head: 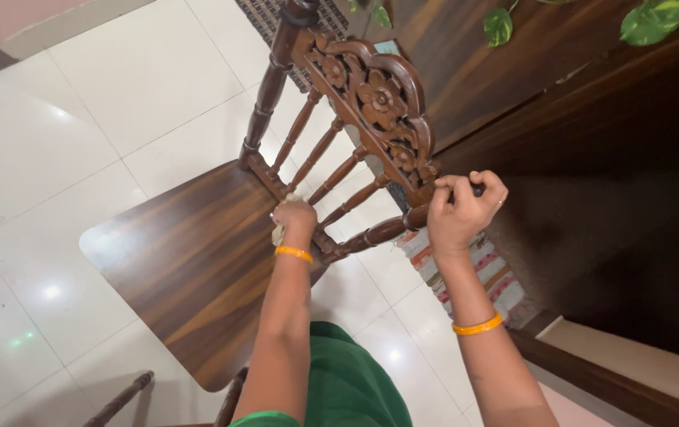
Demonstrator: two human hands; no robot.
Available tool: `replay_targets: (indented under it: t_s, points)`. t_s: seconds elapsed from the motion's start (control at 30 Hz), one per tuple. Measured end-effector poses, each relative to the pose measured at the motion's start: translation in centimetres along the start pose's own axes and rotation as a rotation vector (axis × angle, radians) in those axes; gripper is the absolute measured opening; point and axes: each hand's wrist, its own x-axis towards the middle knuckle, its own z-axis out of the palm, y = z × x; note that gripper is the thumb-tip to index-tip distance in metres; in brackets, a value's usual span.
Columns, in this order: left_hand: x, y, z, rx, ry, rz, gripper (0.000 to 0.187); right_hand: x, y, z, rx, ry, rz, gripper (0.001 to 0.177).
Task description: The person wipes the surface of a wooden dining table and then cleans a wooden chair using a cloth. They wipe the table edge, the chair seat, and the chair backrest in sequence.
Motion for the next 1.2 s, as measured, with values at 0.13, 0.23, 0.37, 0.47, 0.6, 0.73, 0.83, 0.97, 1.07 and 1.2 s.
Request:
replay_targets:
  t_s: [0.13,0.23,0.37,0.47,0.6,0.73,0.83,0.97,1.07,1.2]
  points:
    - [-10.0,-0.2,-4.3,-0.545,0.634,0.472,0.063,0.2,-0.5,0.0,-0.003,0.004,0.027,0.017]
    - [-13.8,2.8,-4.9,-0.75,0.951,0.84,0.073,0.2,-0.4,-0.1,0.007,0.002,0.017,0.017]
    - [-9.9,5.7,-2.7,-0.551,0.926,0.932,0.043,0.1,-0.3,0.1,0.002,0.002,0.038,0.016]
    - [-6.3,5.2,0.1,-0.425,0.943,0.926,0.032,0.3,-0.5,0.2,0.015,-0.014,0.053,0.016]
    - [-4.8,2.7,3.8,-0.388,0.902,0.825,0.031,0.3,-0.7,-0.3,0.029,-0.025,0.05,0.015]
    - [-4.1,0.8,6.2,-0.401,0.75,0.703,0.058,0.3,-0.3,0.1,0.009,-0.022,0.036,0.014]
    - [-3.3,-0.4,7.2,-0.309,0.655,0.622,0.051,0.2,-0.1,0.4,0.009,-0.017,0.062,0.014]
    - [-2.4,-2.0,9.1,-0.344,0.471,0.472,0.042,0.4,-0.4,0.2,0.004,-0.014,0.05,0.015]
    - [-2.9,-4.3,10.5,-0.428,0.165,0.266,0.073,0.9,-0.6,0.2,0.003,0.008,0.03,0.015]
    - [-5.5,-3.9,7.2,-0.301,0.118,0.272,0.066,0.7,-0.5,0.5,0.003,0.024,0.024,0.017]
